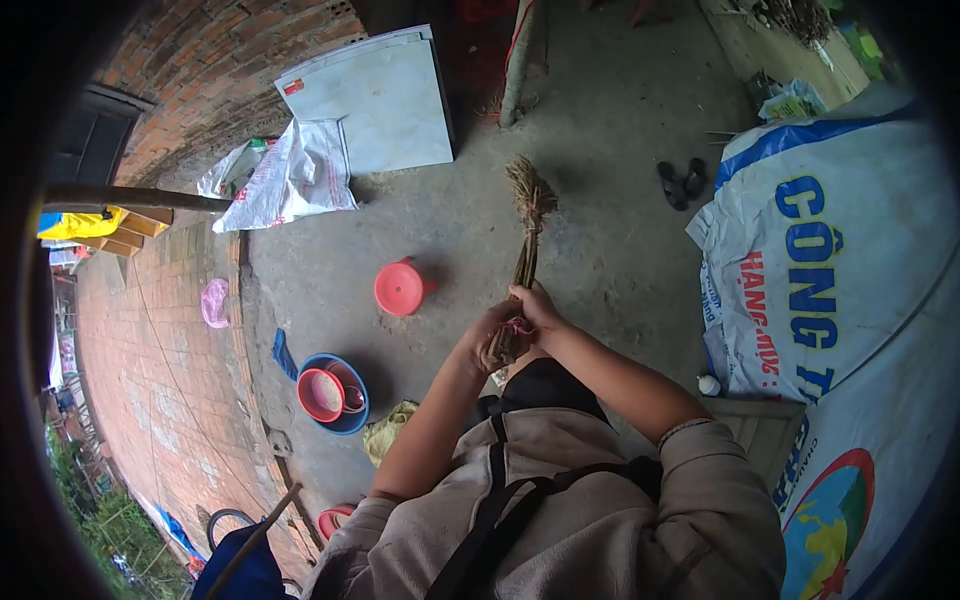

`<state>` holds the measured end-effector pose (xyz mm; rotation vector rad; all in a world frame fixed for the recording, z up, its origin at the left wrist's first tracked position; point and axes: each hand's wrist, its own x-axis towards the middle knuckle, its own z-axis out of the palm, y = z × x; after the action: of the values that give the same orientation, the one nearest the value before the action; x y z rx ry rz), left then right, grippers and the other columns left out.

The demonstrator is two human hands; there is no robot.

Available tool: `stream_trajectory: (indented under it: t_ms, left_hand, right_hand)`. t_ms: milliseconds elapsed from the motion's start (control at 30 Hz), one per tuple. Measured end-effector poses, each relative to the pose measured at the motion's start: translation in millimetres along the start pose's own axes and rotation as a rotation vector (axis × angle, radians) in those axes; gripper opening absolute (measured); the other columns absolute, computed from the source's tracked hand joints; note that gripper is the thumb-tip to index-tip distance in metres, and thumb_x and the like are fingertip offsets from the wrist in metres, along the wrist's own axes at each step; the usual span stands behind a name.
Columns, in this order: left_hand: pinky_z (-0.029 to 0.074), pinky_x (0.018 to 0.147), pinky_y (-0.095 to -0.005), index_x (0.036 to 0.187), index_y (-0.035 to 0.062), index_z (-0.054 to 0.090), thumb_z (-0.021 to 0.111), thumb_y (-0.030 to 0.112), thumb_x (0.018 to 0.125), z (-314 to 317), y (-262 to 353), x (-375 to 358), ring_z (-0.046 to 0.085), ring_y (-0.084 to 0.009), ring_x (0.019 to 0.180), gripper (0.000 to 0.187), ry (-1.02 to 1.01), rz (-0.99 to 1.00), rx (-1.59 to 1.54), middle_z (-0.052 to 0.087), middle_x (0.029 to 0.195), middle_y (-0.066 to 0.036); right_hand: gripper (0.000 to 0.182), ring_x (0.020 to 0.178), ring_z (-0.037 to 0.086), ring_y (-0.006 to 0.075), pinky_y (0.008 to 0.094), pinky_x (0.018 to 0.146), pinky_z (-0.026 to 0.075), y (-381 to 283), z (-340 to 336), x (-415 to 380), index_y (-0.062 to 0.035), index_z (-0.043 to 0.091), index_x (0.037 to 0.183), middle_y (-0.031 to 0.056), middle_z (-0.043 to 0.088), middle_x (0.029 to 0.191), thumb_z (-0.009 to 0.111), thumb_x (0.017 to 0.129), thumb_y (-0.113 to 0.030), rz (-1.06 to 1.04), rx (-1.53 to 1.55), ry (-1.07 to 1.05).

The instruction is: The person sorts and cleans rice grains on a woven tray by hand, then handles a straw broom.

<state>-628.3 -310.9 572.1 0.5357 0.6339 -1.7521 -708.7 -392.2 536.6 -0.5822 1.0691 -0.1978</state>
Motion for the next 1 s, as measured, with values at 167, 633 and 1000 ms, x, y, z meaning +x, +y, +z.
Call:
stream_trajectory:
  t_ms: [167, 633, 1000]
  left_hand:
    - [0.053, 0.048, -0.0296, 0.08, 0.0041, 0.053, 0.049, 0.018, 0.09, -15, 45, 82, 0.058, -0.0168, 0.053, 0.017, 0.069, 0.032, 0.146, 0.057, 0.066, -0.005]
    - [0.051, 0.047, -0.0304, 0.081, 0.0063, 0.052, 0.047, 0.023, 0.09, -19, 110, -59, 0.057, -0.0154, 0.053, 0.02, 0.37, 0.628, -0.417, 0.058, 0.067, -0.003]
    - [0.052, 0.043, -0.0245, 0.066, 0.0072, 0.047, 0.048, 0.021, 0.088, -104, 180, -27, 0.054, -0.0134, 0.044, 0.025, 0.205, 0.273, -0.323, 0.054, 0.055, -0.003]
  right_hand:
    - [0.012, 0.058, 0.054, 0.0215, 0.0374, 0.054, 0.049, -17, -34, 95, -0.0029, 0.045, 0.083, 0.0084, 0.05, 0.074, 0.047, 0.084, -0.015, 0.266, -0.028, 0.073]
    - [0.015, 0.051, 0.059, 0.0178, 0.0322, 0.05, 0.051, 21, 176, 124, -0.0027, 0.057, 0.071, 0.0067, 0.058, 0.06, 0.057, 0.079, -0.016, 0.578, -0.442, -0.507]
    - [0.03, 0.068, 0.064, 0.0267, 0.0371, 0.061, 0.056, 39, 176, 198, -0.0012, 0.053, 0.086, 0.0162, 0.062, 0.078, 0.034, 0.088, -0.025, 0.535, -0.626, -0.154]
